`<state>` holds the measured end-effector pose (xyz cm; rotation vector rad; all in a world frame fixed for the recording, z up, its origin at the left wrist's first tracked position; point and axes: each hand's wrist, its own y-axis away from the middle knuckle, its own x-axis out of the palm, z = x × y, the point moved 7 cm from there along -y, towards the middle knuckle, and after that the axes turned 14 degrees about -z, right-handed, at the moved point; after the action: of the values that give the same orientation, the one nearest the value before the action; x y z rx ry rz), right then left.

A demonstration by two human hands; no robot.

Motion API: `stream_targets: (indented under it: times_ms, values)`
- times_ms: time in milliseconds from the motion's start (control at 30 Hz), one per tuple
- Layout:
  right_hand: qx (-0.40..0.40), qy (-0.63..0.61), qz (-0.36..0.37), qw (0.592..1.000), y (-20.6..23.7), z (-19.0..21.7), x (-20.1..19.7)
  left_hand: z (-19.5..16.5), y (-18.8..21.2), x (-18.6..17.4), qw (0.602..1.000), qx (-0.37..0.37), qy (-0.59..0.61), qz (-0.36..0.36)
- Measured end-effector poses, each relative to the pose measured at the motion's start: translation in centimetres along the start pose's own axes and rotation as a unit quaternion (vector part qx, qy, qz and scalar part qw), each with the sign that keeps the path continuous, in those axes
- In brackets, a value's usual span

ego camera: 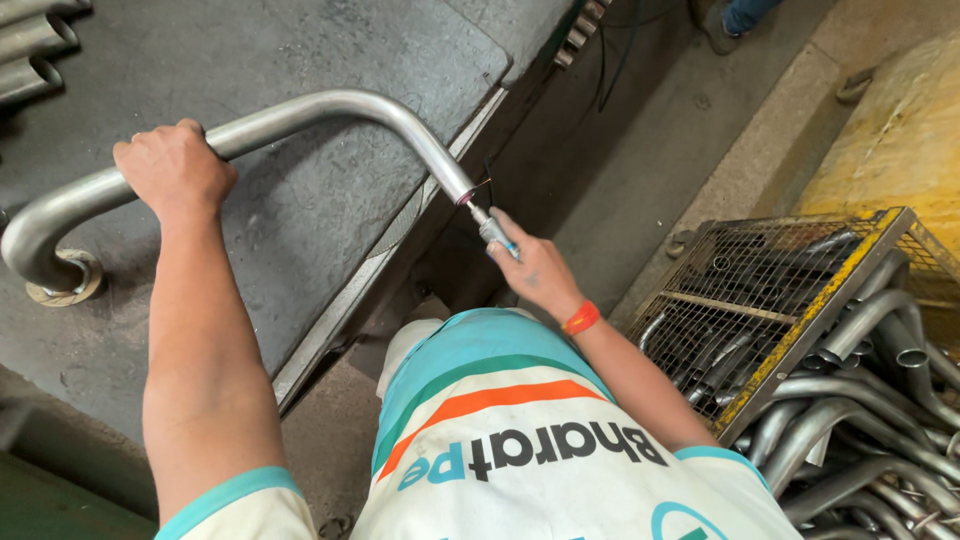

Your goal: The person holds a bent steel tube handle on the workbench and uses a pneumatic die grinder to grind the weld seam around the fitting on the tube end. They rotate the tube to reach different sides, set the grinder down, reposition the tube, and grind another tube, placing finished tubes with a stack of similar bent tubes.

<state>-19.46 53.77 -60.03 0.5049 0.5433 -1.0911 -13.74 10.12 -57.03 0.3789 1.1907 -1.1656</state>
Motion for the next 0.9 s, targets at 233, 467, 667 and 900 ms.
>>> stream_targets:
  times_ms: [233,467,667,900]
  values:
    - [0.011,-0.017,0.008,1.000,-0.3,0.0,-0.4,0.1,-0.4,0.3,0.999,-0.012,0.009,0.031]
    - [0.012,0.030,0.004,0.999,0.0,0.5,0.0,0.0,-0.1,0.1,1.000,-0.003,0.010,-0.005]
    - [-0.026,-0.001,-0.019,0.999,0.2,0.8,-0.9,0.0,0.0,0.1,1.000,-0.010,0.012,0.004]
    - [-0.009,0.003,-0.020,1.000,-0.1,0.6,-0.9,0.0,-0.3,0.0,1.000,-0.004,0.009,0.004]
